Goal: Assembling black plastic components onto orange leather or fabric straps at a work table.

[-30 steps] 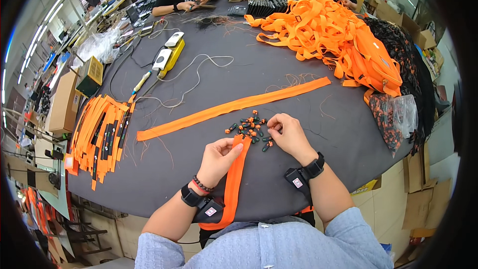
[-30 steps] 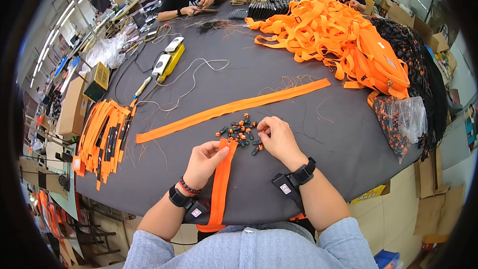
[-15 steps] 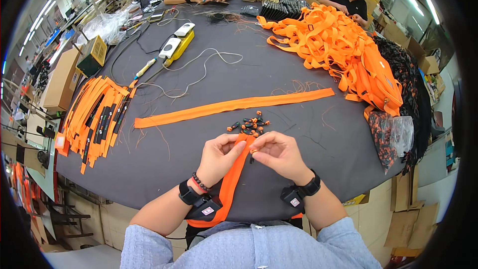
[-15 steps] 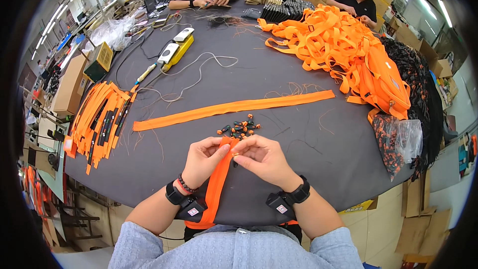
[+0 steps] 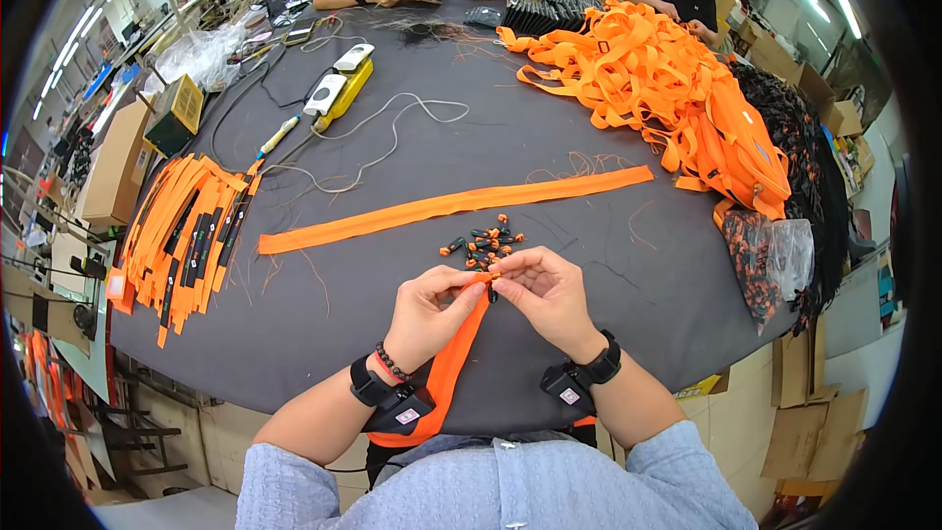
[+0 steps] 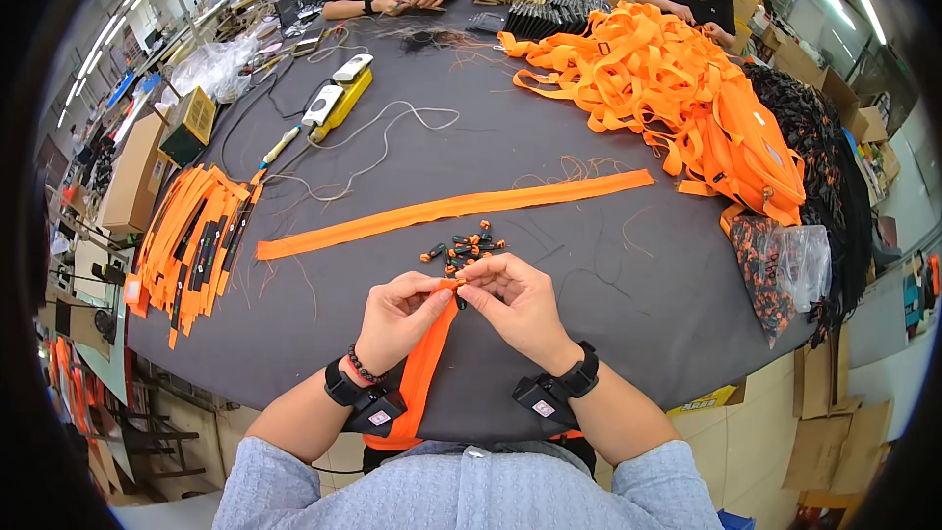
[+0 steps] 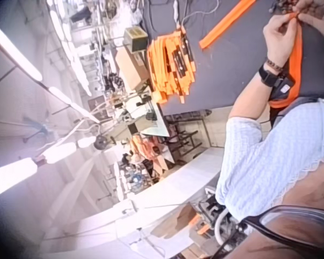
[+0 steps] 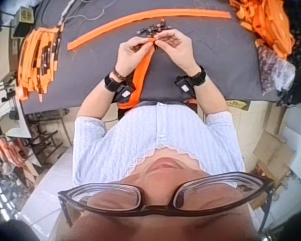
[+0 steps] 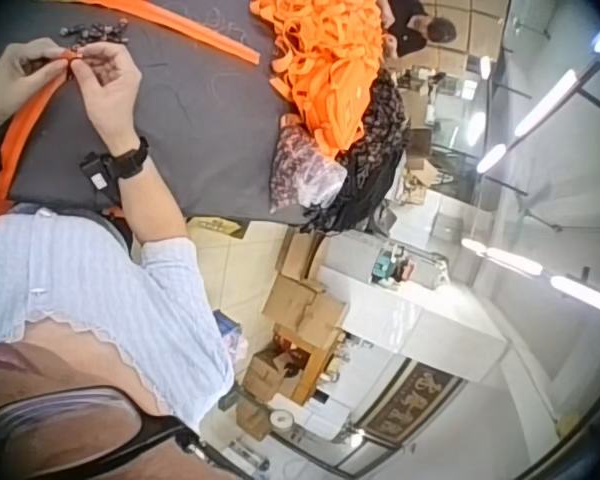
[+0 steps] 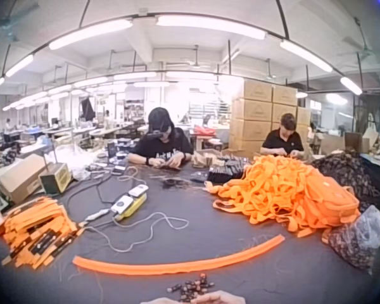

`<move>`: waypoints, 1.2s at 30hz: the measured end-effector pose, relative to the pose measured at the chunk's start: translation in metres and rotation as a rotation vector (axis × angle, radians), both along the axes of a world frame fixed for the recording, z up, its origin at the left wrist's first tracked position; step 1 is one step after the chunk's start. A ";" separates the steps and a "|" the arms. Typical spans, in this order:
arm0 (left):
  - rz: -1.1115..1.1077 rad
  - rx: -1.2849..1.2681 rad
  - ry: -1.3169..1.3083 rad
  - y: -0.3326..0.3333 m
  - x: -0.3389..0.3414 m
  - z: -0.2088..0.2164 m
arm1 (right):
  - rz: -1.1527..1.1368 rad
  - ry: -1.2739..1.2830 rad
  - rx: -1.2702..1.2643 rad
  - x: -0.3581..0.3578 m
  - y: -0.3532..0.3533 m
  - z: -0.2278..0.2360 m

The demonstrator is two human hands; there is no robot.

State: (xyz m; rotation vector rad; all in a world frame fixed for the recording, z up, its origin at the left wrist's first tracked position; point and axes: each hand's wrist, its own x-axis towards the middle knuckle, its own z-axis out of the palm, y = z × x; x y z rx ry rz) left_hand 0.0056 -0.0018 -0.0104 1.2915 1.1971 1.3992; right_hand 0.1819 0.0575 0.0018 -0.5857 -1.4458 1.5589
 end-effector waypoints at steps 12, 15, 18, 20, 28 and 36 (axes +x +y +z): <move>0.078 0.049 0.178 -0.002 0.002 0.007 | -0.023 -0.114 0.101 0.001 -0.001 0.002; 0.107 0.075 0.213 -0.002 0.004 0.008 | -0.038 -0.171 0.169 0.001 -0.003 0.003; 0.086 0.063 0.141 -0.002 0.004 0.005 | -0.073 -0.215 0.210 0.000 -0.005 0.003; 0.051 0.043 0.004 0.001 0.004 -0.005 | -0.113 -0.184 0.189 -0.003 -0.006 0.002; -0.119 -0.104 -0.367 0.002 -0.003 0.001 | -0.099 0.002 0.024 -0.005 -0.007 0.005; -0.244 -0.240 -0.675 0.002 -0.005 0.009 | 0.189 0.052 -0.358 0.000 0.000 -0.006</move>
